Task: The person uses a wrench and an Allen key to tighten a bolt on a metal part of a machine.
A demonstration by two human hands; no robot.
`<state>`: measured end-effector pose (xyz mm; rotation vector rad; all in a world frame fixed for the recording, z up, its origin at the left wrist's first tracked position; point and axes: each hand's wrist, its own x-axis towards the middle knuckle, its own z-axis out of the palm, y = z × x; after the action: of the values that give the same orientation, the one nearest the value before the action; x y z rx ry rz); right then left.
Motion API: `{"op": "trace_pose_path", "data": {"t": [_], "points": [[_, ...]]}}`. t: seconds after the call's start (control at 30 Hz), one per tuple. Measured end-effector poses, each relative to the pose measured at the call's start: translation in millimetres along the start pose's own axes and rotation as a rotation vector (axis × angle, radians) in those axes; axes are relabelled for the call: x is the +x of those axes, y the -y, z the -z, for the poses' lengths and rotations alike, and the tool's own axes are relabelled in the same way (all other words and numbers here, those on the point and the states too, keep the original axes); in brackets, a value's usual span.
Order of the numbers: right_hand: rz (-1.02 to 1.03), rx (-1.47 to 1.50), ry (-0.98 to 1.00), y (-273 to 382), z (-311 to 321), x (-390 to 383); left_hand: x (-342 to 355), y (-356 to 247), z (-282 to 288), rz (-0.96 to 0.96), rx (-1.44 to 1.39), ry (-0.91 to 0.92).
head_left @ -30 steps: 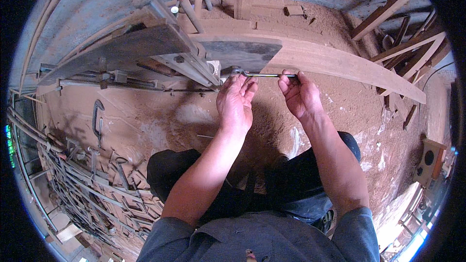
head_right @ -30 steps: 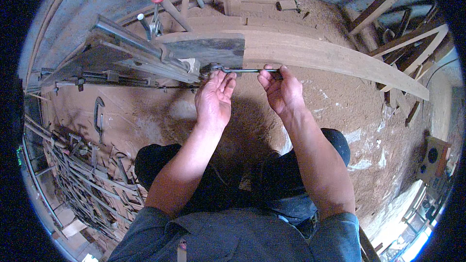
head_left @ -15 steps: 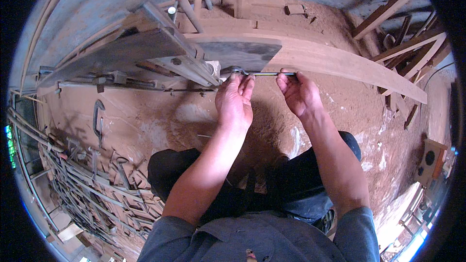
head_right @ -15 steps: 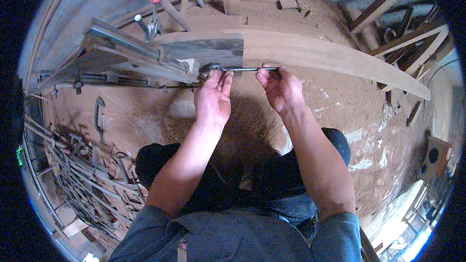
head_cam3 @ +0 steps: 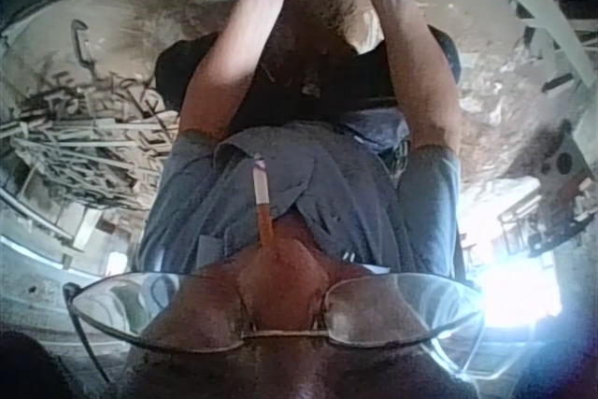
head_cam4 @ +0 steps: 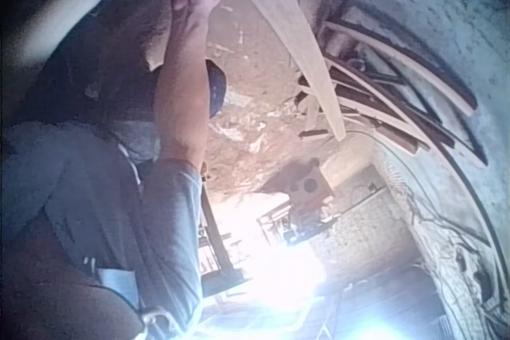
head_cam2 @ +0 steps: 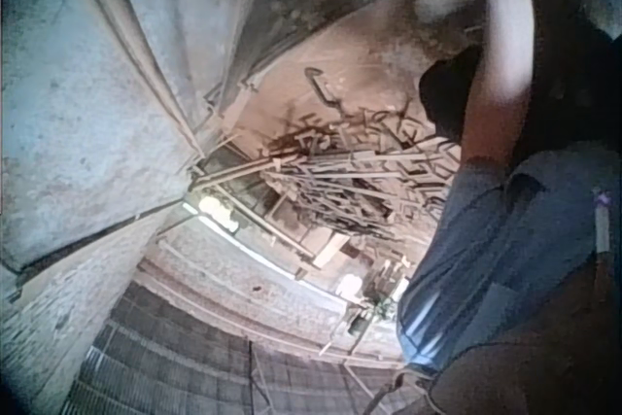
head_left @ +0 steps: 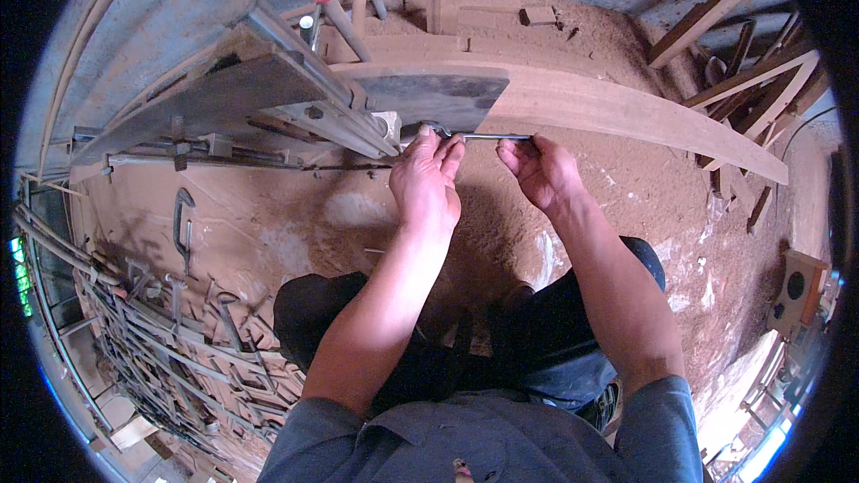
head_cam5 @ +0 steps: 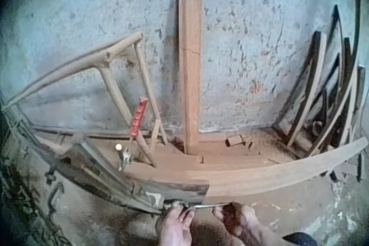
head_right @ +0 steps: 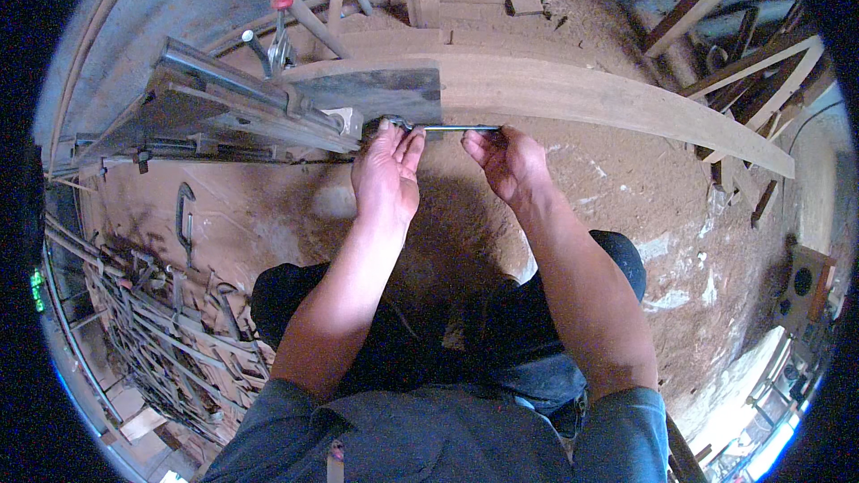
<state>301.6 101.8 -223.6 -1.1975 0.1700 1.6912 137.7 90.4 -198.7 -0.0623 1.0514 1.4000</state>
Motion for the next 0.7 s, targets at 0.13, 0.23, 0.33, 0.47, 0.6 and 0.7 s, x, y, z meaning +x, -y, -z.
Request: {"op": "trace_pose_path", "data": {"t": [0.13,0.23,0.33,0.47,0.6,0.7], "points": [[0.01,-0.02,0.046,-3,6,8,1,3,0,0.008,-0.04,-0.008],[0.051,-0.021,0.032,-11,8,15,4,5,2,0.001,0.009,0.019],[0.061,0.003,0.009,-18,7,14,3,4,2,-0.016,0.035,0.025],[0.07,0.028,-0.022,-16,3,4,3,4,2,-0.02,-0.029,-0.003],[0.082,0.052,-0.053,-11,2,-7,5,3,-1,0.01,-0.048,-0.007],[0.118,0.021,-0.05,-10,-3,-19,6,2,2,0.013,-0.061,0.019]]}}
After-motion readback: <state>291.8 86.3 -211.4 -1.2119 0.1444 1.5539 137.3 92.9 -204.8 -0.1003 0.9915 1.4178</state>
